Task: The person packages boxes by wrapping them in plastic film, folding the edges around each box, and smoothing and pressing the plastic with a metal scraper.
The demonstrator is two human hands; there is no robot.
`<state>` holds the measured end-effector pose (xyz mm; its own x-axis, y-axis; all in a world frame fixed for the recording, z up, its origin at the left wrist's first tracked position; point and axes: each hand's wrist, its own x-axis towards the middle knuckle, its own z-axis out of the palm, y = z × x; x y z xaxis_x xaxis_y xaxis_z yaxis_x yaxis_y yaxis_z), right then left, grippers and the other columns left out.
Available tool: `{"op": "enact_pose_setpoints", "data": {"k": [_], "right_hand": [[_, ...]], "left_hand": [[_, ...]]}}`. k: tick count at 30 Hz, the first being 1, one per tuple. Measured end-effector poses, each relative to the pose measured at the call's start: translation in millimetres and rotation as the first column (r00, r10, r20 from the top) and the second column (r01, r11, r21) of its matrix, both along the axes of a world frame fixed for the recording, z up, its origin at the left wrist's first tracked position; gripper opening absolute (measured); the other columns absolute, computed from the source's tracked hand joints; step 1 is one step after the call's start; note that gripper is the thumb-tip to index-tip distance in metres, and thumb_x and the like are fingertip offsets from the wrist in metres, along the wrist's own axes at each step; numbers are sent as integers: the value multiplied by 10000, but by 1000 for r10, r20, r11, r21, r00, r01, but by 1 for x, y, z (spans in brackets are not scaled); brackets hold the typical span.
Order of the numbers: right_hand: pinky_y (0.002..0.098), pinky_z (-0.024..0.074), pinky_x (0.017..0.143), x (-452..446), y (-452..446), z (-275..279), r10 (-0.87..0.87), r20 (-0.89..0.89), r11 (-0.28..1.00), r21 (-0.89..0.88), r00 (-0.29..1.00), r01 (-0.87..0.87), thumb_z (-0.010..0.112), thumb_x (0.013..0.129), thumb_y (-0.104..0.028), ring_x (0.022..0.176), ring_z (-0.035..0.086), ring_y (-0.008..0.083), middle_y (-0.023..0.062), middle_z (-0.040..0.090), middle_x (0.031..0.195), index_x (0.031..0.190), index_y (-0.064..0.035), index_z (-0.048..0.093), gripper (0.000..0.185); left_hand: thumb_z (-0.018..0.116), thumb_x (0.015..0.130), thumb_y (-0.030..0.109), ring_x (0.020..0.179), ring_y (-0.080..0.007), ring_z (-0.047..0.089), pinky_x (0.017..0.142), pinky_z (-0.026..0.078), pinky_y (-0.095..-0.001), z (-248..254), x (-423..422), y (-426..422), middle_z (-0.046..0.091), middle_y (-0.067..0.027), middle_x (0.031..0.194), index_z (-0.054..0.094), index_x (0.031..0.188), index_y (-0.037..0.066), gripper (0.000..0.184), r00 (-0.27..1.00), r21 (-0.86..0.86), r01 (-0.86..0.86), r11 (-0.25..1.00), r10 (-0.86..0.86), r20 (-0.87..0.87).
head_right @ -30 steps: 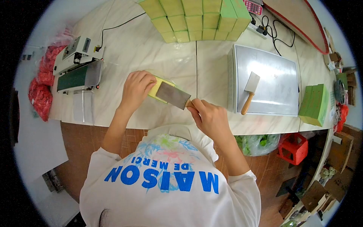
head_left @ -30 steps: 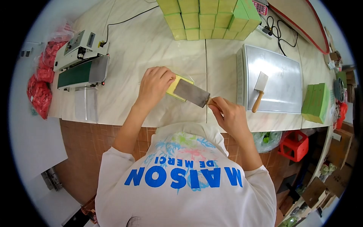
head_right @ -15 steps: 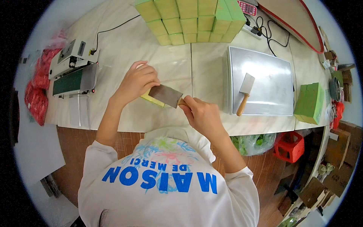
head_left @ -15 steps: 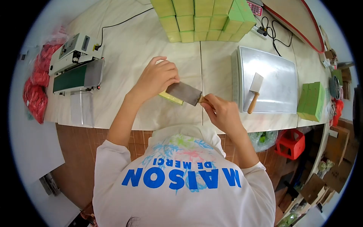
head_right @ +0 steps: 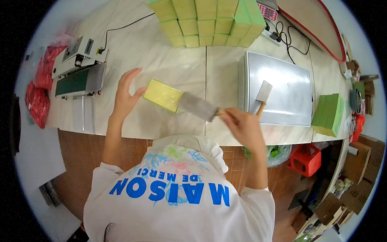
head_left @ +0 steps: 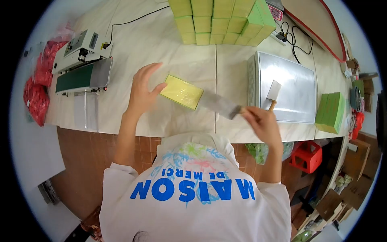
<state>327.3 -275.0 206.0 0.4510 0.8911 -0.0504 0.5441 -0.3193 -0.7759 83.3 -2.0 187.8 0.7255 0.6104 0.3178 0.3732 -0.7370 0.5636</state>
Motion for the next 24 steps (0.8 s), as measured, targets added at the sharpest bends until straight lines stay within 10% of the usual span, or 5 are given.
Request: {"op": "enact_pose_setpoints", "data": {"k": [5, 8, 16, 20, 24], "right_hand": [[291, 412, 574, 70, -55, -39, -522, 141, 848, -20, 841, 530, 536, 990, -245, 608, 461, 135, 98, 549, 669, 1005, 10, 644, 278], [409, 466, 678, 116, -87, -97, -648, 395, 714, 16, 651, 700, 480, 994, -397, 714, 592, 330, 196, 636, 786, 983, 45, 636, 468], [495, 468, 765, 144, -126, -175, -763, 336, 548, -117, 552, 828, 417, 999, -416, 868, 622, 422, 235, 669, 938, 995, 17, 624, 480], [487, 437, 898, 101, -82, -144, -533, 763, 684, 135, 366, 717, 594, 903, -215, 1060, 540, 409, 248, 592, 1125, 1188, 69, 544, 405], [435, 427, 951, 41, -18, -156, -401, 332, 916, 124, 854, 382, 687, 853, -183, 1167, 504, 329, 212, 520, 1289, 1324, 37, 463, 566]], "left_hand": [[791, 765, 270, 1357, -240, 391, 1125, 293, -394, -52, -35, 9, 438, -95, 1447, 320, 1473, 90, 869, 994, -498, 77, 864, -25, 110], [814, 713, 178, 1392, -251, 333, 1153, 254, -394, -67, -32, 8, 366, -103, 1498, 261, 1509, 131, 970, 996, -649, 80, 756, -91, 17], [849, 665, 126, 1320, -248, 413, 1087, 343, -345, -77, -1, 19, 433, -120, 1418, 276, 1467, 75, 987, 952, -643, 234, 730, -306, 0], [872, 652, 258, 1285, -269, 445, 1071, 360, -363, -77, 36, -1, 483, -166, 1338, 339, 1372, 26, 925, 980, -711, 189, 678, -174, 95], [864, 662, 325, 1175, -306, 515, 1004, 412, -393, -75, 76, -44, 518, -194, 1267, 343, 1304, -19, 895, 994, -672, -16, 741, 82, 67]]}}
